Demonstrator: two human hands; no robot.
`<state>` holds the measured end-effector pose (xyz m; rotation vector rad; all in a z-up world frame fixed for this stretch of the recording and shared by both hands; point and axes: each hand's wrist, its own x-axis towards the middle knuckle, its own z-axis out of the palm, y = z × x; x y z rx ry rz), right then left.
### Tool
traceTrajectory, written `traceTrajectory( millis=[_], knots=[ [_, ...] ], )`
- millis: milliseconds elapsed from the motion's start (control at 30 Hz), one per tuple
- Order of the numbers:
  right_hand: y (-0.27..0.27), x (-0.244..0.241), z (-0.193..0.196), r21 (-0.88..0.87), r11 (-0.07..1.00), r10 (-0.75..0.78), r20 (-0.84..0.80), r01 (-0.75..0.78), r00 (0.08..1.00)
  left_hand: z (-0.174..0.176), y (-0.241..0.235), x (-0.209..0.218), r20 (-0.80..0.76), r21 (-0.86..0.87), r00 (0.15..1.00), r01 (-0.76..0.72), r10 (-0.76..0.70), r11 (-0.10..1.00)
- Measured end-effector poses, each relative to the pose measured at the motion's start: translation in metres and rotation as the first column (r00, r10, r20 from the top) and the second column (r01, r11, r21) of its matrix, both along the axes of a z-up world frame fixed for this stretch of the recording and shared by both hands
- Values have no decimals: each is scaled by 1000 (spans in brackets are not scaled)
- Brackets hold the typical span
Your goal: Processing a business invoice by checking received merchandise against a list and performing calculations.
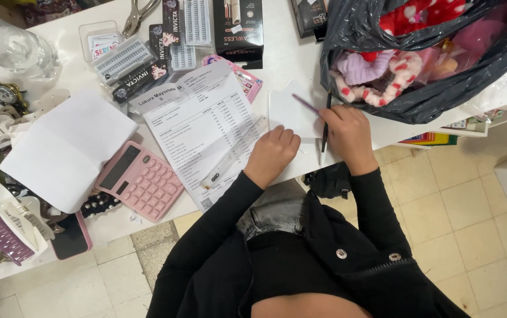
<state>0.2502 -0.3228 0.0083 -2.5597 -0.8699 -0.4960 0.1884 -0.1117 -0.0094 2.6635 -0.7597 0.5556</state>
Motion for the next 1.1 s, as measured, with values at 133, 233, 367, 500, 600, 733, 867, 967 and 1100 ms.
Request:
traceTrajectory(
  millis=[133, 233, 367, 500, 600, 733, 867, 967, 1100],
  knots=[
    [4, 1, 7, -8, 998, -60, 3, 61, 998, 3, 14, -6, -104, -18, 991, 80, -82, 997],
    [6, -3, 18, 103, 992, -84, 93, 74, 992, 16, 26, -7, 6, -85, 993, 116, -116, 990],
    [-4, -16, 32, 242, 966, -113, 94, 88, 989, 18, 38, -4, 59, -117, 988, 149, -143, 982],
    [-1, -25, 38, 498, 846, -116, -179, 192, 977, 16, 32, 0, 32, -138, 988, 153, -150, 978],
    [8, -23, 32, 606, 750, -14, -384, 264, 923, 11, 20, -3, 0, -116, 997, 76, -76, 990],
    [11, -28, 20, 492, 840, -7, -409, 228, 912, -2, 3, -25, -123, -37, 990, 66, -70, 997],
    [15, -37, 16, 310, 935, -94, -252, 173, 963, 17, -6, -37, -192, -55, 970, 141, -149, 989],
    [24, -38, 24, 262, 961, -47, -160, 88, 986, -4, -17, -43, -130, -30, 985, 105, -109, 994],
    [24, -37, 11, 455, 873, -1, -364, 179, 931, -8, -28, -44, -12, 108, 1000, 18, -17, 994]
  ],
)
